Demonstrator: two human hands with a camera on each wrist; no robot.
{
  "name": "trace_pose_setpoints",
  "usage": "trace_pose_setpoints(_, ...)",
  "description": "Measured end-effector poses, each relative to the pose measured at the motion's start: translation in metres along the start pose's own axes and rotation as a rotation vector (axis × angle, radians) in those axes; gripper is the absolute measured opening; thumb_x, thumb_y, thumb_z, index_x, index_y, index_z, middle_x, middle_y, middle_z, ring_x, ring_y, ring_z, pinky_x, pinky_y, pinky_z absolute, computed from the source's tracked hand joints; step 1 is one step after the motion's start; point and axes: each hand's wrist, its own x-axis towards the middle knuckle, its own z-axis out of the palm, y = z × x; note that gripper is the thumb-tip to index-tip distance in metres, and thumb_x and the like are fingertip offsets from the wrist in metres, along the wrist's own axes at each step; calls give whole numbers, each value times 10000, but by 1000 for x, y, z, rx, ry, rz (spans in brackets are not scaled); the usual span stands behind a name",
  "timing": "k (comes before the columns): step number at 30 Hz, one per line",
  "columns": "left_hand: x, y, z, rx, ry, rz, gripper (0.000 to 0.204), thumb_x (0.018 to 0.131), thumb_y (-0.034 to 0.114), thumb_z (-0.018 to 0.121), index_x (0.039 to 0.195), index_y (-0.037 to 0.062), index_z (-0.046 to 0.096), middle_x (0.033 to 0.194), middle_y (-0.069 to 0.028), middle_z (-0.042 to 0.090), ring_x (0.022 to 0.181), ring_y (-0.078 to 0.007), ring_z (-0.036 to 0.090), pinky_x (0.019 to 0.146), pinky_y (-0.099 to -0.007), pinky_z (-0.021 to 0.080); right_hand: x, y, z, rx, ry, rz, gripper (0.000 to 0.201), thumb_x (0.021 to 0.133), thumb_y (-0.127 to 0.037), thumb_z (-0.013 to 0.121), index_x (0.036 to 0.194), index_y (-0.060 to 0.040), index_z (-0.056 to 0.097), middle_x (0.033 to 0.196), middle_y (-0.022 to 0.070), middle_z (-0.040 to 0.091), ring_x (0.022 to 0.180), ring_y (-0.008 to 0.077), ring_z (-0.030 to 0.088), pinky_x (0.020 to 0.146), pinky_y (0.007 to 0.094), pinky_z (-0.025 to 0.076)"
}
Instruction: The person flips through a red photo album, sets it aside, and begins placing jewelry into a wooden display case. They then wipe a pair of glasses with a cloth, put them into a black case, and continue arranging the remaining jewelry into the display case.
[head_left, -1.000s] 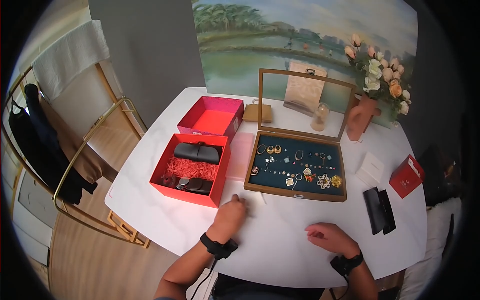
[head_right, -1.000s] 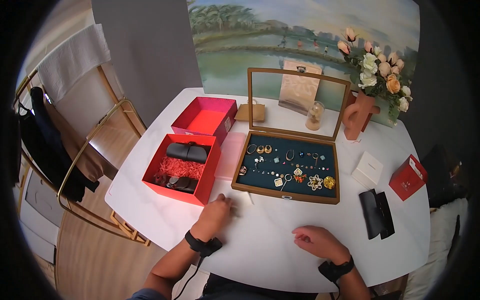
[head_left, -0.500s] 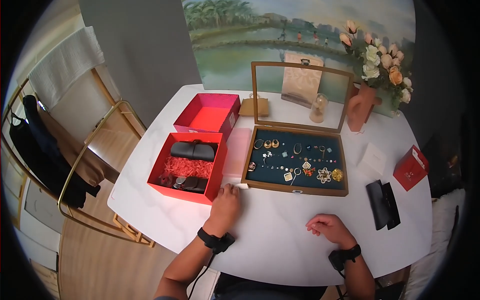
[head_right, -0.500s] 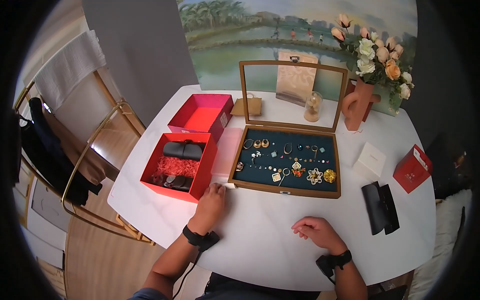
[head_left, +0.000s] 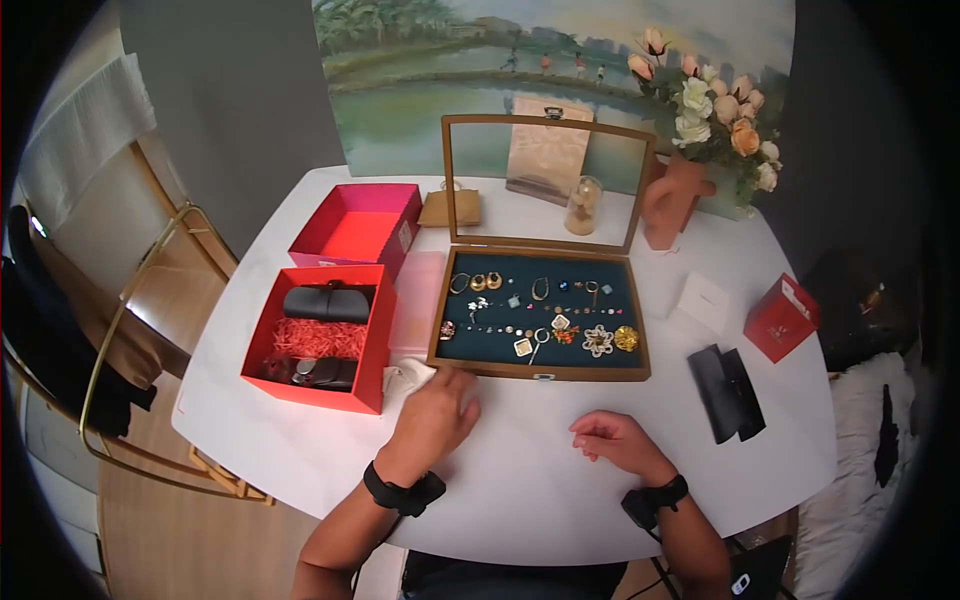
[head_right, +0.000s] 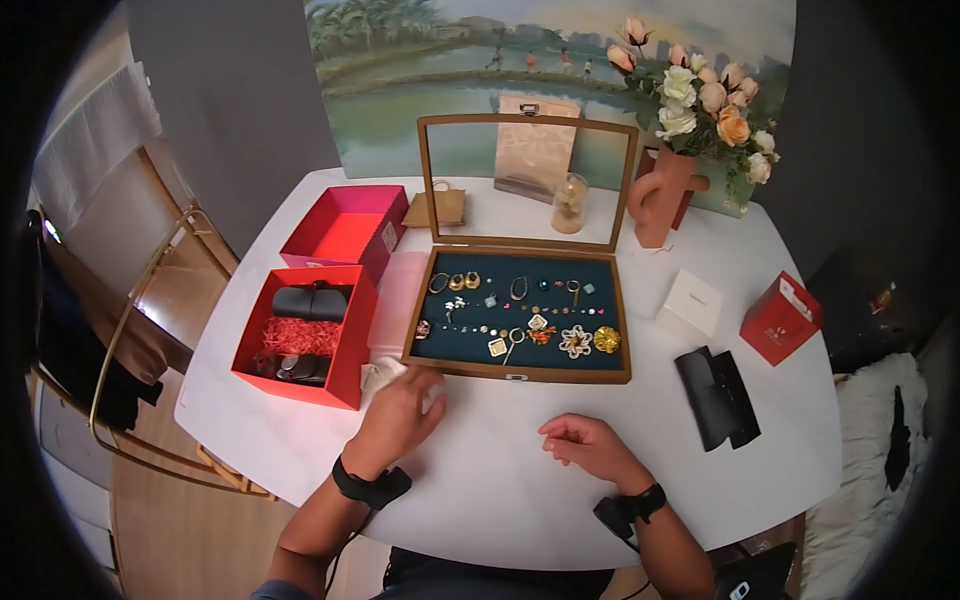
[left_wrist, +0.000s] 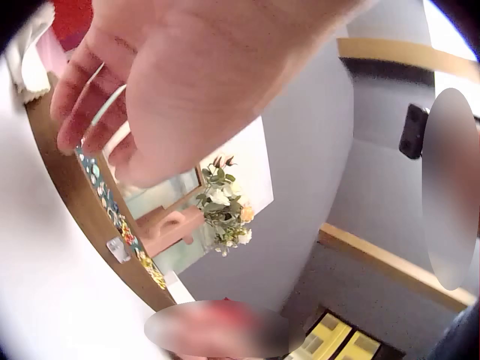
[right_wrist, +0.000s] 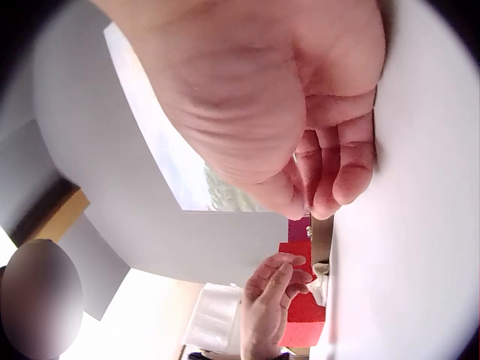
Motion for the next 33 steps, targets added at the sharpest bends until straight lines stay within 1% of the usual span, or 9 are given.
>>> trace_pose_setpoints(1, 2, -1, 5, -17, 5, 6, 244, 880, 116, 677, 1099, 14, 645, 1076, -111, 673, 823, -274, 678, 773, -378, 544, -1, -3, 0, -13, 11, 6, 179, 977, -102, 635, 1142, -33, 638, 941, 9, 669, 795, 62, 600, 702, 226, 512)
trace_pose_setpoints(3, 6, -6, 17, -501, -388, -32, 193, 911, 111, 663, 1082, 21, 655, 933, -91, 667, 770, -198, 646, 747, -331, 530, -1, -10, 0, -62, 74, -15, 189, 958, -86, 655, 1140, -37, 643, 941, 2, 668, 814, 66, 606, 716, 231, 517)
trace_pose_setpoints(4, 7, -5, 23, -554, -445, -45, 135, 940, 97, 638, 1046, 18, 661, 850, -47, 647, 756, -125, 609, 732, -289, 517, -1, -15, -4, -73, 82, -8, 189, 958, -86, 655, 1140, -37, 643, 941, 2, 668, 814, 66, 606, 716, 231, 517)
trace_pose_setpoints(7, 5, -24, 51, -759, -467, -4, 112, 956, 118, 610, 1007, 24, 642, 794, -32, 629, 688, -99, 574, 637, -270, 487, 8, -49, -20, -446, 324, -128, 244, 903, -62, 702, 1140, -34, 650, 947, 9, 648, 827, 86, 613, 751, 243, 519)
trace_pose_setpoints(12, 7, -39, 57, -1156, -581, -226, 105, 983, 129, 591, 1026, 45, 638, 790, 15, 612, 643, -46, 523, 560, -213, 431, 45, -98, -54, -1281, 441, -236, 411, 788, -29, 720, 1189, -31, 631, 1121, 142, 621, 1042, 301, 630, 912, 353, 521)
trace_pose_setpoints(15, 9, -43, 55, -1204, -558, -231, 103, 988, 131, 587, 1028, 50, 635, 791, 19, 607, 618, -44, 515, 537, -206, 419, 69, -94, -80, -1349, 302, -100, 475, 759, -52, 732, 1221, -45, 625, 1193, 167, 605, 1118, 354, 590, 966, 403, 493)
trace_pose_setpoints(19, 11, -43, 56, -1238, -564, -248, 69, 977, 94, 592, 1007, 43, 628, 801, -2, 616, 625, -54, 535, 550, -212, 436, 79, -101, -81, -1444, 174, 28, 484, 735, -66, 739, 1211, -55, 651, 1128, 149, 628, 1076, 334, 614, 931, 395, 510)
trace_pose_setpoints(26, 10, -45, 61, -1258, -577, -199, 78, 981, 95, 583, 1009, 37, 628, 805, -3, 618, 645, -60, 547, 567, -215, 453, 82, -100, -82, -1461, 164, 29, 410, 736, -81, 711, 1143, -42, 684, 1087, 153, 640, 1048, 329, 628, 916, 394, 516)
trace_pose_setpoints(33, 11, -41, 53, -1262, -551, -243, 80, 964, 87, 578, 1003, 34, 624, 822, 12, 602, 651, -51, 542, 560, -208, 450, 68, -113, -76, -1392, 354, -189, 396, 747, -98, 697, 1136, -20, 684, 1086, 178, 662, 1010, 354, 638, 908, 403, 521)
